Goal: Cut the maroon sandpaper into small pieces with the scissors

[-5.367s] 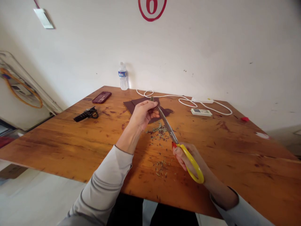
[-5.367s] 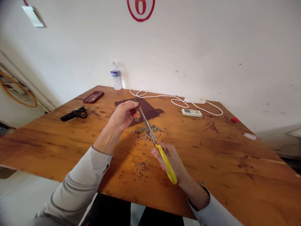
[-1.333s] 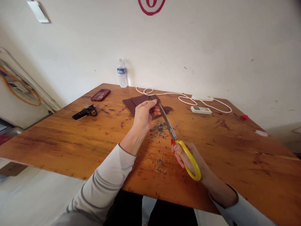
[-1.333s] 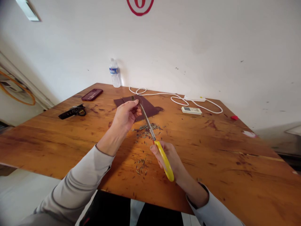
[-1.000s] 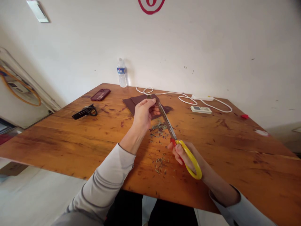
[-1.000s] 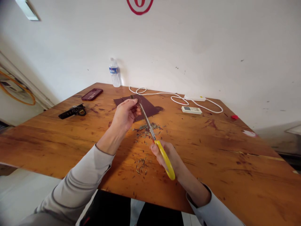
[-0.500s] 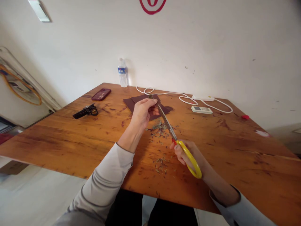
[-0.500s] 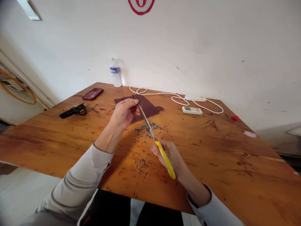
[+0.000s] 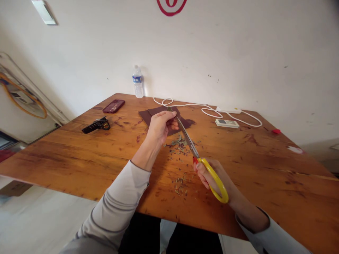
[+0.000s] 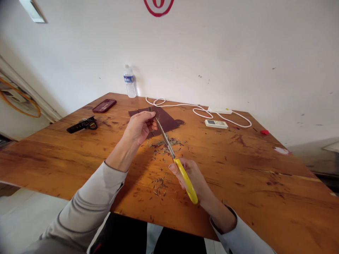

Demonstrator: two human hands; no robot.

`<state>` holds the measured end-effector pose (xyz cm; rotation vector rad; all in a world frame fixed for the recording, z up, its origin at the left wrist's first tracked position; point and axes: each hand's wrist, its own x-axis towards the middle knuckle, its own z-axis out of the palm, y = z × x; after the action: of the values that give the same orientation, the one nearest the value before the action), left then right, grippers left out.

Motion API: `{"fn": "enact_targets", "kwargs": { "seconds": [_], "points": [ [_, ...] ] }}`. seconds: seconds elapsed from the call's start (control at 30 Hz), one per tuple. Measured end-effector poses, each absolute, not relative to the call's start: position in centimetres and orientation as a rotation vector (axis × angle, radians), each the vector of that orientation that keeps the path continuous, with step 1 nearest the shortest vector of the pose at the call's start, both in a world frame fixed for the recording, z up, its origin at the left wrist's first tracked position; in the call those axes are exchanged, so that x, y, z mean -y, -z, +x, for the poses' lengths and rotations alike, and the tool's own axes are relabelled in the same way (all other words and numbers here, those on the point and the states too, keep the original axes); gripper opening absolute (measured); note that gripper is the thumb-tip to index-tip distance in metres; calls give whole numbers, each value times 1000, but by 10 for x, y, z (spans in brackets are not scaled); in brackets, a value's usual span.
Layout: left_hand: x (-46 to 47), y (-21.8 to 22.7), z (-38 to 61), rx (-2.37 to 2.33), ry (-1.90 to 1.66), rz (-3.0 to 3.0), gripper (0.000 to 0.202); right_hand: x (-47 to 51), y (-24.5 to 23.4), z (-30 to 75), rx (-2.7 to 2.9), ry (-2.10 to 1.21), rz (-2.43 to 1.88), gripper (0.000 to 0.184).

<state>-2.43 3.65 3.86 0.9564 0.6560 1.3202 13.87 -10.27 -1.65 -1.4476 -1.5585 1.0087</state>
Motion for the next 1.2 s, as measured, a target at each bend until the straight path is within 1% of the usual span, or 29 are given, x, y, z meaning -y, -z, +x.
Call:
{"fn": "enact_targets", "kwargs": {
  "seconds": [0.1, 0.47, 0.67, 0.97, 1.2],
  "points": [
    [-36, -39, -25, -633, -1320, 952, 13, 102, 15, 138, 1556, -984, -1470, 49],
    [-34, -39, -23, -613, -1324, 921, 14, 103, 17, 140, 1636, -1048, -1378, 63],
    [-32, -37, -19, -612, -1360, 911, 16, 102, 20, 139, 1592, -1089, -1391, 63],
    [-32, -37, -16, -640, -1366, 870, 16, 101, 8, 129, 1403, -1181, -1486, 53],
    [-33, -36, -17, -629, -1358, 868, 16, 101, 9, 131, 1392, -1122, -1508, 52]
  ]
}}
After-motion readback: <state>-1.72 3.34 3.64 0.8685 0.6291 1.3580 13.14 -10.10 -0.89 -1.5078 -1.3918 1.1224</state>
